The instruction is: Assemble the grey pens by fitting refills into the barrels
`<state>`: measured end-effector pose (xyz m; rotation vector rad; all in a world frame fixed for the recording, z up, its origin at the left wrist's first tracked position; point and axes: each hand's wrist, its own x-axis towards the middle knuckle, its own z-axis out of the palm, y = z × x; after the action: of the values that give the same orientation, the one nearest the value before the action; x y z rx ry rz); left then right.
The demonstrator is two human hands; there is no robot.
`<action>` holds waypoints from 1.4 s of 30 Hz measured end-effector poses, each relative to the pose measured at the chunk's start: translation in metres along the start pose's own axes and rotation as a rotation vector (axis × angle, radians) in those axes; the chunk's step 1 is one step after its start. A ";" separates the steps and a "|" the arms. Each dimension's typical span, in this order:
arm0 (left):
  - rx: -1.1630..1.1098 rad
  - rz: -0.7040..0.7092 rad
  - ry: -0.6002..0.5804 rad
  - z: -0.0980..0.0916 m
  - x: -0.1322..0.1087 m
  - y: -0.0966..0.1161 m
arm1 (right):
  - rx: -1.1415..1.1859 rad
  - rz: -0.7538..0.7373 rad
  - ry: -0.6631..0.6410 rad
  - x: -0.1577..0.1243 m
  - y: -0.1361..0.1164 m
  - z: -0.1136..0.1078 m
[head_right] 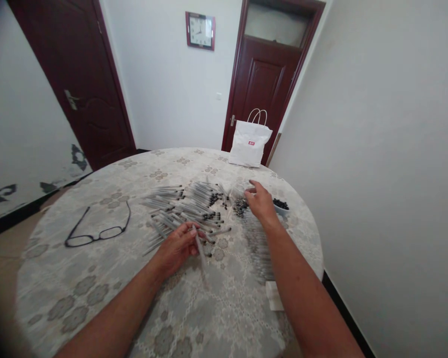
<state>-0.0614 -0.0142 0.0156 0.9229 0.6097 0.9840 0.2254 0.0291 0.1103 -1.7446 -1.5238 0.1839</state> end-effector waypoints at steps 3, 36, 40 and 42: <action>0.039 0.041 0.057 0.000 0.000 0.001 | -0.015 -0.014 0.074 -0.006 -0.001 -0.005; 0.538 0.211 0.474 -0.007 0.009 0.004 | -0.446 -0.182 -0.118 -0.198 0.078 -0.097; 0.537 0.235 0.569 -0.009 0.010 0.005 | -0.487 -0.179 -0.123 -0.193 0.096 -0.098; 0.530 0.247 0.609 -0.010 0.011 0.005 | -0.489 -0.182 -0.129 -0.191 0.097 -0.094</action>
<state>-0.0664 0.0007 0.0152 1.1840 1.3384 1.3733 0.3038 -0.1798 0.0390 -1.9766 -1.9299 -0.1899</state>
